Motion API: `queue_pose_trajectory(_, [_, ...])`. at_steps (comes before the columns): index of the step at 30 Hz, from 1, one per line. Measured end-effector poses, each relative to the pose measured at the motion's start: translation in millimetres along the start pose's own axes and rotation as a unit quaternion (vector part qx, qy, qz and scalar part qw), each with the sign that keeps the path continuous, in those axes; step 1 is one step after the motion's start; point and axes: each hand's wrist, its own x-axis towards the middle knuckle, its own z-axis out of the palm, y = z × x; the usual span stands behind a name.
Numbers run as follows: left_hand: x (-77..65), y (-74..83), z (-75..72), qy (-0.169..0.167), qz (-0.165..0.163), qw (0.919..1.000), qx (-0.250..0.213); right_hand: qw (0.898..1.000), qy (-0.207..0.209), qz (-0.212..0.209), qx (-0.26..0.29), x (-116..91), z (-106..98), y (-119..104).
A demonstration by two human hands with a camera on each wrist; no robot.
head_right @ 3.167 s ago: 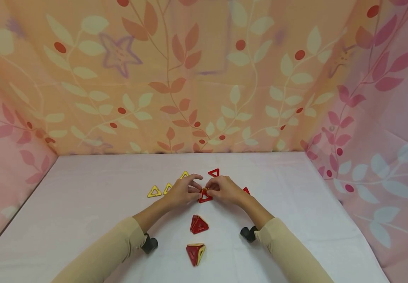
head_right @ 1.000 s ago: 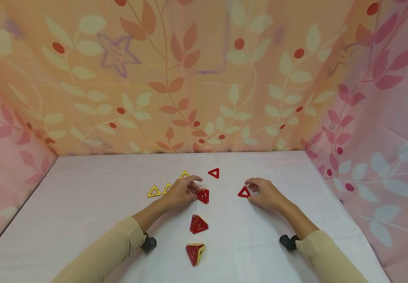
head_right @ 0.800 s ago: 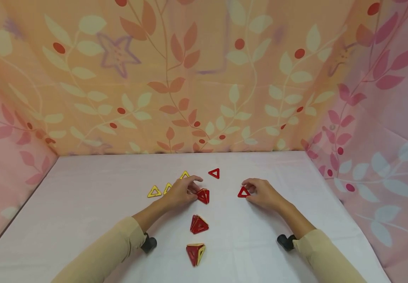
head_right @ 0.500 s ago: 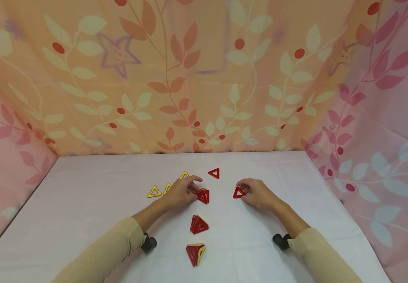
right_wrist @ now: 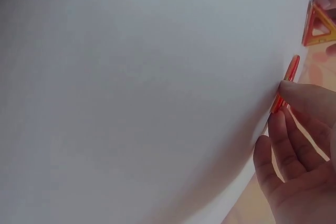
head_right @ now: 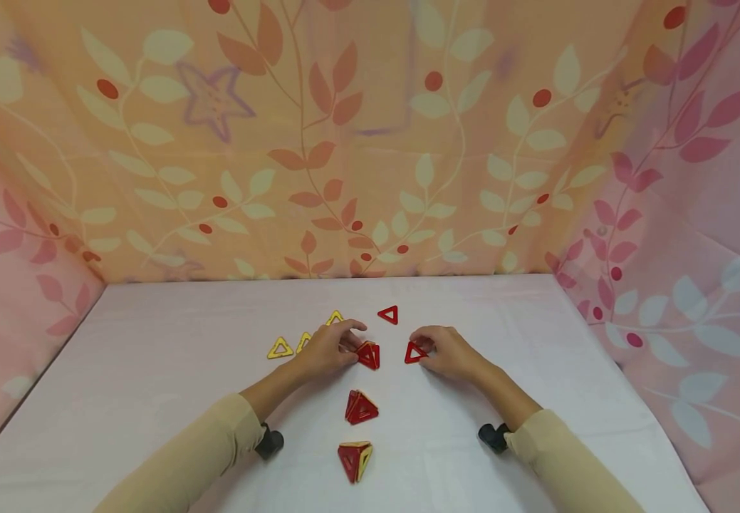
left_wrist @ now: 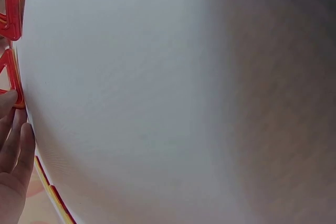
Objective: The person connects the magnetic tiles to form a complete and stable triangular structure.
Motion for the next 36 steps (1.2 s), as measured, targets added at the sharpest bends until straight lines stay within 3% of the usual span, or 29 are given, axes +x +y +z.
queue_pose_trajectory(23, [0.0, 0.2, 1.2, -0.005, -0.012, 0.9999, 0.007, 0.999, -0.031, -0.036, 0.005, 17, 14, -23])
queue_pose_trajectory(36, [0.5, -0.1, 0.4, -0.004, 0.003, 1.0000, 0.006, 0.998, -0.044, -0.039, 0.007, 22, 16, -27])
